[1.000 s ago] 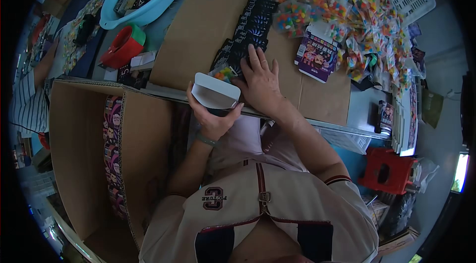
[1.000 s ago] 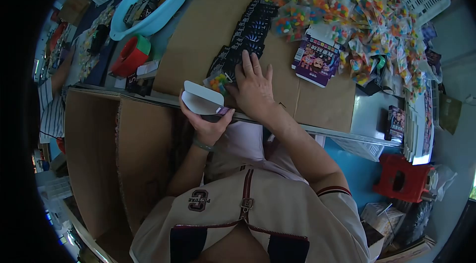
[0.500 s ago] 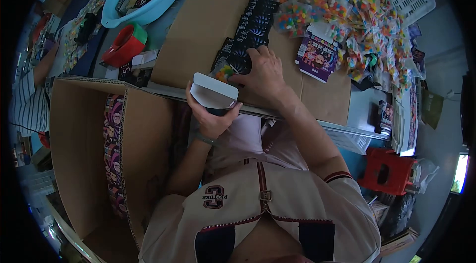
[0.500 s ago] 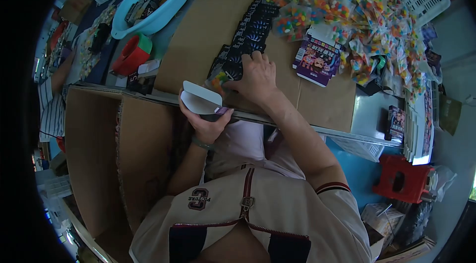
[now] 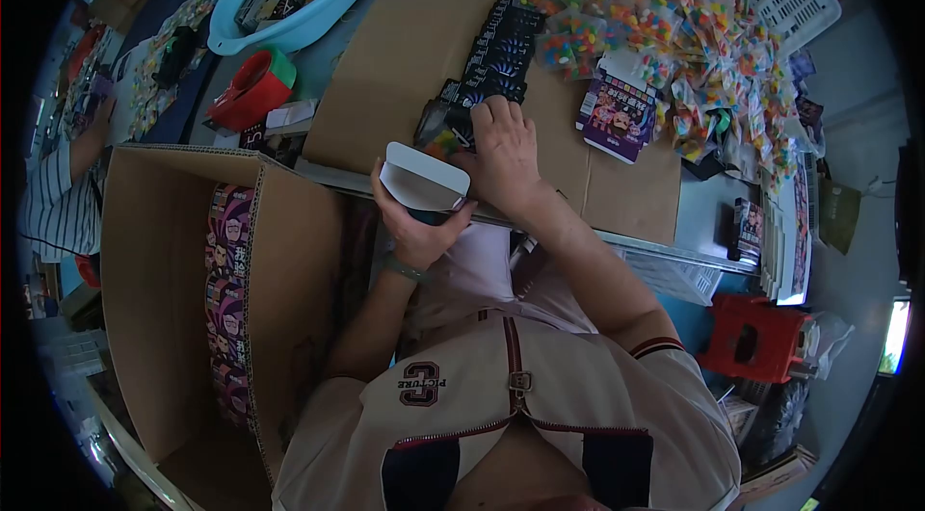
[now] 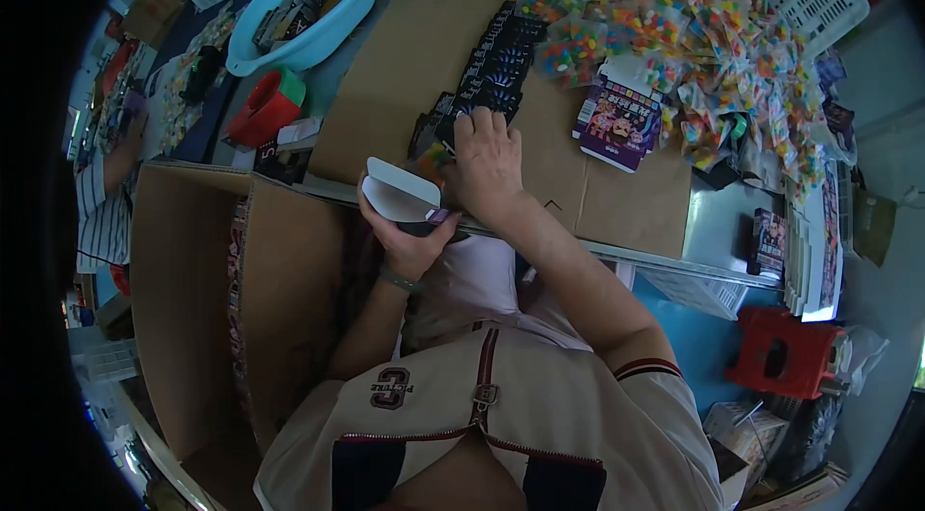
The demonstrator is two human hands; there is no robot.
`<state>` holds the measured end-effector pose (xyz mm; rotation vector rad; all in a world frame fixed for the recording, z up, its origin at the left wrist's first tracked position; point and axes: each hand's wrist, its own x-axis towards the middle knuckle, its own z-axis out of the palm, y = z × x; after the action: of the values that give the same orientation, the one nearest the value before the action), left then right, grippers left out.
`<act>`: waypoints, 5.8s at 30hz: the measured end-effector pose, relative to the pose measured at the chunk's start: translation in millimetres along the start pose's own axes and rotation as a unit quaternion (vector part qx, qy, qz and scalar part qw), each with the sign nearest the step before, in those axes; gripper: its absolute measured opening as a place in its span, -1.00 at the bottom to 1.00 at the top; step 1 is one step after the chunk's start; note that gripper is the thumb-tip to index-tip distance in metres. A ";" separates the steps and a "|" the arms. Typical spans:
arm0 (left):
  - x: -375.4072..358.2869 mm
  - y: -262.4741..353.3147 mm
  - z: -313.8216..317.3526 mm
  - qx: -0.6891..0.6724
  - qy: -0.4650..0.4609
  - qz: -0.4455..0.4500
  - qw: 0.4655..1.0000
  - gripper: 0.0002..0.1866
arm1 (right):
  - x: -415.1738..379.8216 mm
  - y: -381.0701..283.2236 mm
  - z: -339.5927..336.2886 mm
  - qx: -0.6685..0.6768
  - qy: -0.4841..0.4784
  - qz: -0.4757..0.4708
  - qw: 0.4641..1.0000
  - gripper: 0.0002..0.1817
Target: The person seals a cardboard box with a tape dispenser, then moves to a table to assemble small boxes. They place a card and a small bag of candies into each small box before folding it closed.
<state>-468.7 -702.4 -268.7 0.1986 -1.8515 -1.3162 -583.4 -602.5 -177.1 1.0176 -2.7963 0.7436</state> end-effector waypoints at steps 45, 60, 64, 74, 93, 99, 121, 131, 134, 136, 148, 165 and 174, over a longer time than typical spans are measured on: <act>25.6 18.7 -17.8 0.000 -0.069 -0.035 0.997 0.18 | -18.4 7.9 20.4 0.148 -0.059 0.011 0.987 -0.49; 12.1 3.4 -13.5 -0.010 -0.025 -0.004 1.000 0.23 | -13.8 1.1 22.7 0.136 -0.046 0.024 0.989 -0.55; 13.6 14.1 -9.6 -0.086 0.042 -0.048 0.994 0.25 | -45.8 6.4 9.3 0.242 0.003 0.022 0.970 -0.64; 18.5 47.4 34.4 0.026 -0.098 -0.025 0.995 0.17 | -53.9 62.9 -58.8 0.429 0.145 0.106 0.885 -0.55; -2.3 55.0 71.0 0.103 -0.058 0.055 0.992 0.14 | -17.0 7.2 -144.2 -0.011 -0.139 -0.240 0.961 -0.57; -2.7 53.7 69.8 0.059 -0.037 -0.005 0.998 0.22 | -53.7 40.8 -116.4 0.160 0.086 -0.083 0.980 -0.62; 57.7 59.4 7.7 -0.251 -0.278 -0.058 0.925 -0.44 | -98.3 54.0 -51.8 0.355 0.102 -0.002 0.929 -0.38; 48.3 56.5 9.5 -0.236 -0.231 -0.032 0.943 -0.46 | -95.9 55.9 -54.4 0.238 0.130 -0.115 0.956 -0.43; 45.1 51.9 8.1 -0.218 -0.229 -0.020 0.949 -0.50 | -93.8 53.1 -57.7 0.195 0.119 -0.121 0.966 -0.60; 43.1 50.5 7.9 -0.228 -0.224 -0.029 0.947 -0.62 | -93.3 52.6 -57.2 0.225 0.110 -0.100 0.963 -0.67; 54.7 66.6 -0.7 -0.048 -0.258 0.121 0.957 -0.88 | -96.5 48.8 -67.0 0.209 0.052 -0.093 0.972 -0.81; 68.0 50.0 6.2 -0.306 -0.298 -0.140 0.893 -0.76 | -91.6 47.9 -50.3 0.342 0.130 0.017 0.930 -0.61; 67.4 73.3 7.9 -0.033 -0.255 0.151 0.955 -0.82 | -86.8 57.6 -65.3 0.182 0.116 -0.162 0.963 -0.76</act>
<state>-493.7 -702.0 -172.0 -0.4890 -2.1456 -1.2839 -557.8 -483.0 -163.5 1.3014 -2.2649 1.2621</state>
